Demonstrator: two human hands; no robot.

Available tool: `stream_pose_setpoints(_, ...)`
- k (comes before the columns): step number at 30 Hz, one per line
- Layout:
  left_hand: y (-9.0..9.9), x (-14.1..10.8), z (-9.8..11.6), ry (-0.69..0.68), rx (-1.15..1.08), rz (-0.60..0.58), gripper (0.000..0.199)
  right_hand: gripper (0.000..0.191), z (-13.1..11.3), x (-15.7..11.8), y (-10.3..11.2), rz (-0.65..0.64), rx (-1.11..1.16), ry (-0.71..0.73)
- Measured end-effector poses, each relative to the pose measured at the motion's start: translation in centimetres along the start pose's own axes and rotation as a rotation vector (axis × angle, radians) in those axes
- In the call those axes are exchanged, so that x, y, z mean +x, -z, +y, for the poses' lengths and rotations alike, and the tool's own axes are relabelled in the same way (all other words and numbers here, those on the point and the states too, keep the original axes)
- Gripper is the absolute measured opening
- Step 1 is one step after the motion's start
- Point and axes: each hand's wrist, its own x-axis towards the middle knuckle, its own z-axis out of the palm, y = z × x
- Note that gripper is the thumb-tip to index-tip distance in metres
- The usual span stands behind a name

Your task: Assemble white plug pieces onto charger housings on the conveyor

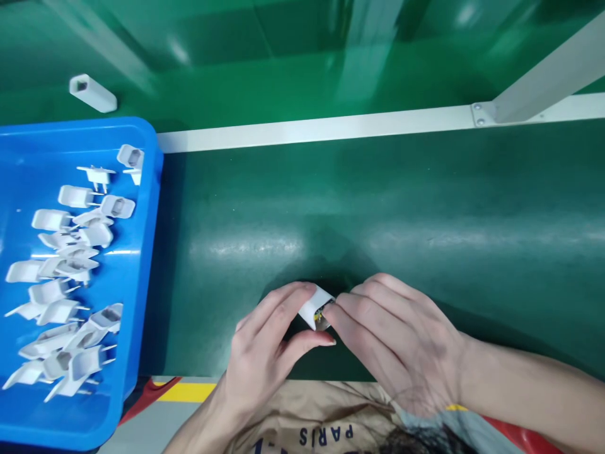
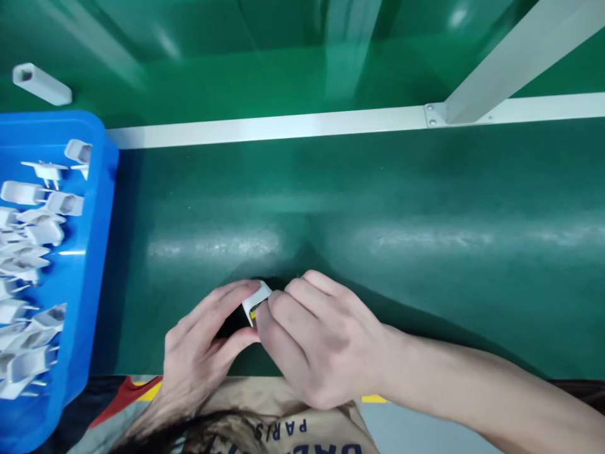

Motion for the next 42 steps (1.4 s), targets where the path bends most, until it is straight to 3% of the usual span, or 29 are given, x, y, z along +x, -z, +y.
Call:
stream_pose_setpoints(18, 0.0, 0.0, -0.1, 0.029, -0.064, 0.005, 0.046, 0.024, 0.1, -0.1, 0.0, 0.012, 0.028, 0.047)
stream_pose_setpoints(24, 0.2, 0.0, -0.4, -0.001, -0.078, -0.022, 0.047, 0.03, 0.2, -0.2, -0.1, 0.018, -0.007, 0.06)
stream_pose_setpoints(30, 0.6, 0.2, -0.6, 0.087, -0.134, -0.033, 0.041, 0.017, 0.3, 0.1, 0.1, -0.015, 0.024, -0.024)
stream_pose_setpoints(42, 0.6, 0.8, 0.1, 0.085, -0.113, -0.055, 0.038, 0.024, -0.9, -0.1, 0.6, -0.094, -0.057, -0.067)
